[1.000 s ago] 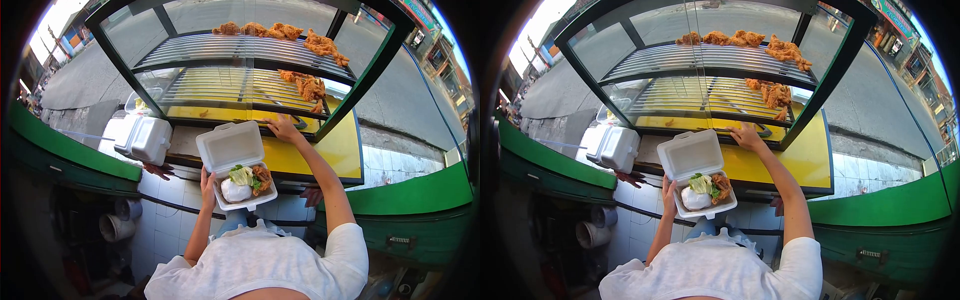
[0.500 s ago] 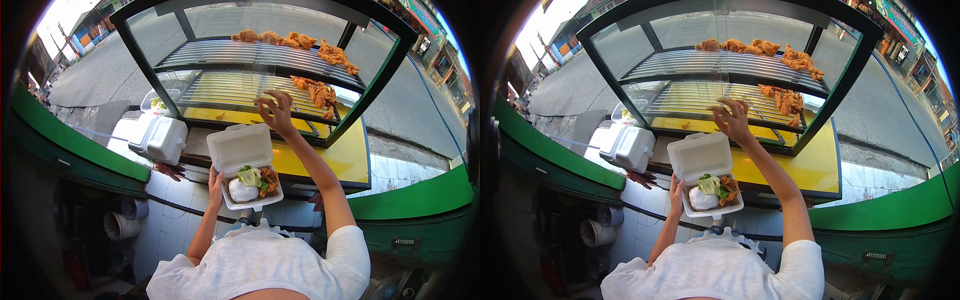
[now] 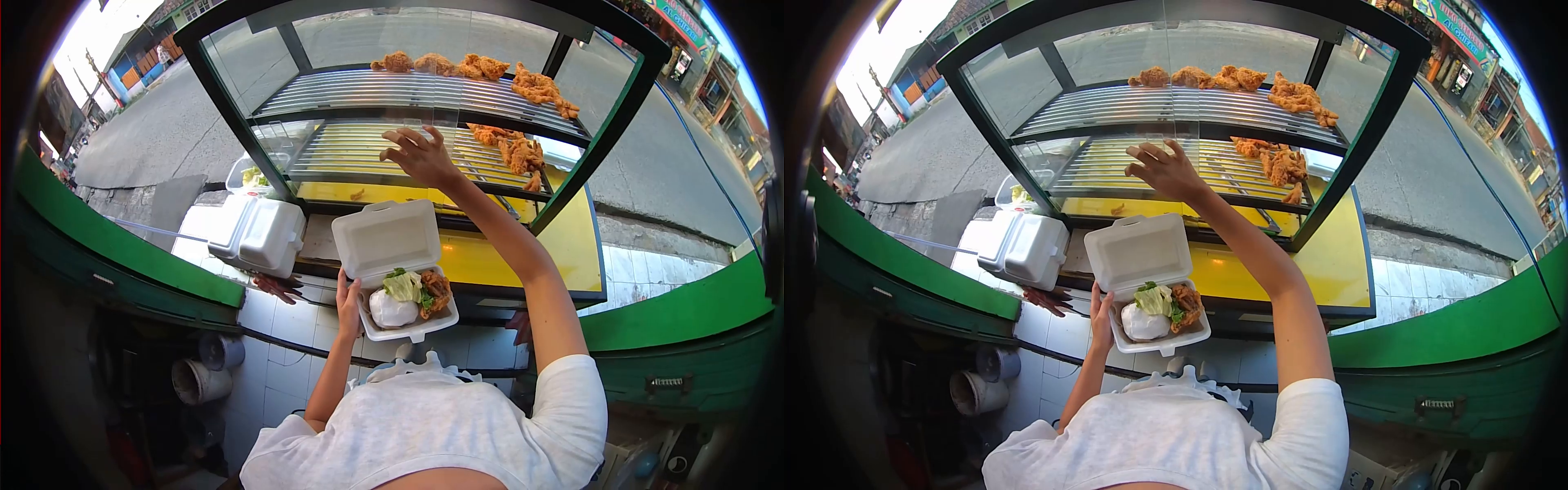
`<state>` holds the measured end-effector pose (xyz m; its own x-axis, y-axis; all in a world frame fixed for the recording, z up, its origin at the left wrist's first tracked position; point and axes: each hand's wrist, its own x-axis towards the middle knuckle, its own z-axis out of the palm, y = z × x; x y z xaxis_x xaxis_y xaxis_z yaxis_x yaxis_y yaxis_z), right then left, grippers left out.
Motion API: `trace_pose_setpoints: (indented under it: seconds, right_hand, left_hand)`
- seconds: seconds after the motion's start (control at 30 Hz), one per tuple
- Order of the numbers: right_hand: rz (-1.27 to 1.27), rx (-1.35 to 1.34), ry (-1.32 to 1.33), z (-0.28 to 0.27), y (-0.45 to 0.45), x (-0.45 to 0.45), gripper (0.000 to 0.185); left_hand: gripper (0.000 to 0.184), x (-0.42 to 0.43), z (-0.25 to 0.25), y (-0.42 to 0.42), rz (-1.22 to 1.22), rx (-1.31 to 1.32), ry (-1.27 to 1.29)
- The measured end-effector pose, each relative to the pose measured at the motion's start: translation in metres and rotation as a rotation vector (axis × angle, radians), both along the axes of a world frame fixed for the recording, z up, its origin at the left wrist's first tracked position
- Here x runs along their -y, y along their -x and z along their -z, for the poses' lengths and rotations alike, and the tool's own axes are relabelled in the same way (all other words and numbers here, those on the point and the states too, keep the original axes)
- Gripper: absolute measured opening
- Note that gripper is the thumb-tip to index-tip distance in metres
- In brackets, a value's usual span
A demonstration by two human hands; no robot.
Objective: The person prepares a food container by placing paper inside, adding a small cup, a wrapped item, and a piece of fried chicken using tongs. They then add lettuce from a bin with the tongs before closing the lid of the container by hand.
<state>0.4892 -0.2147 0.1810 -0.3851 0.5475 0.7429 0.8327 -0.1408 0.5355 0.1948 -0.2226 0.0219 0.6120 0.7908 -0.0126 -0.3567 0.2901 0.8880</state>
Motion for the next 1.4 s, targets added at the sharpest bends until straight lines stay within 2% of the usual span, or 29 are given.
trace_pose_setpoints:
  seconds: [0.07,0.27,0.33,0.37,0.6,0.67,0.77,0.87,1.07,1.27,1.33,1.37,1.4]
  right_hand:
    - [0.029,0.082,0.01,-0.003,-0.005,0.011,0.01]
    - [0.084,0.112,0.014,-0.008,-0.023,0.05,0.011]
    - [0.091,0.106,0.011,-0.008,-0.03,0.065,0.011]
    - [0.109,0.089,0.009,-0.009,-0.031,0.069,0.012]
    - [0.258,0.053,0.021,-0.016,-0.048,0.124,0.017]
    - [0.278,0.039,0.024,-0.017,-0.055,0.138,0.017]
    - [0.337,0.025,0.042,-0.01,-0.07,0.155,0.014]
    - [0.394,0.031,0.053,-0.014,-0.07,0.165,0.012]
    - [0.445,0.062,0.057,-0.018,-0.074,0.183,0.012]
    - [0.446,0.034,0.07,-0.012,-0.075,0.178,0.018]
    - [0.424,-0.236,-0.045,-0.01,-0.056,0.166,0.023]
    - [0.327,-0.346,-0.089,-0.007,-0.045,0.162,0.024]
    - [0.323,-0.344,-0.089,-0.005,-0.025,0.157,0.024]
  left_hand:
    - [0.053,-0.003,0.006,-0.003,-0.008,-0.007,-0.006]
    - [0.06,-0.015,0.024,-0.012,0.068,0.014,0.054]
    - [0.062,-0.01,0.01,-0.015,0.021,-0.025,-0.001]
    - [0.056,-0.01,-0.003,-0.012,0.014,-0.022,0.001]
    - [0.055,-0.01,-0.009,-0.021,0.046,-0.053,-0.028]
    - [0.062,-0.011,-0.003,-0.029,0.123,-0.006,-0.014]
    - [0.061,-0.014,0.008,-0.039,0.157,0.027,0.006]
    - [0.061,-0.014,-0.01,-0.037,0.204,0.026,0.021]
    - [0.057,-0.013,-0.017,-0.036,0.143,-0.046,0.01]
    - [0.054,-0.01,-0.018,-0.03,0.159,-0.003,0.024]
    - [0.053,-0.013,-0.02,-0.025,0.165,-0.027,0.019]
    - [0.052,-0.013,-0.018,-0.026,0.178,-0.032,0.008]
    - [0.052,-0.012,-0.018,-0.025,0.174,-0.03,0.008]
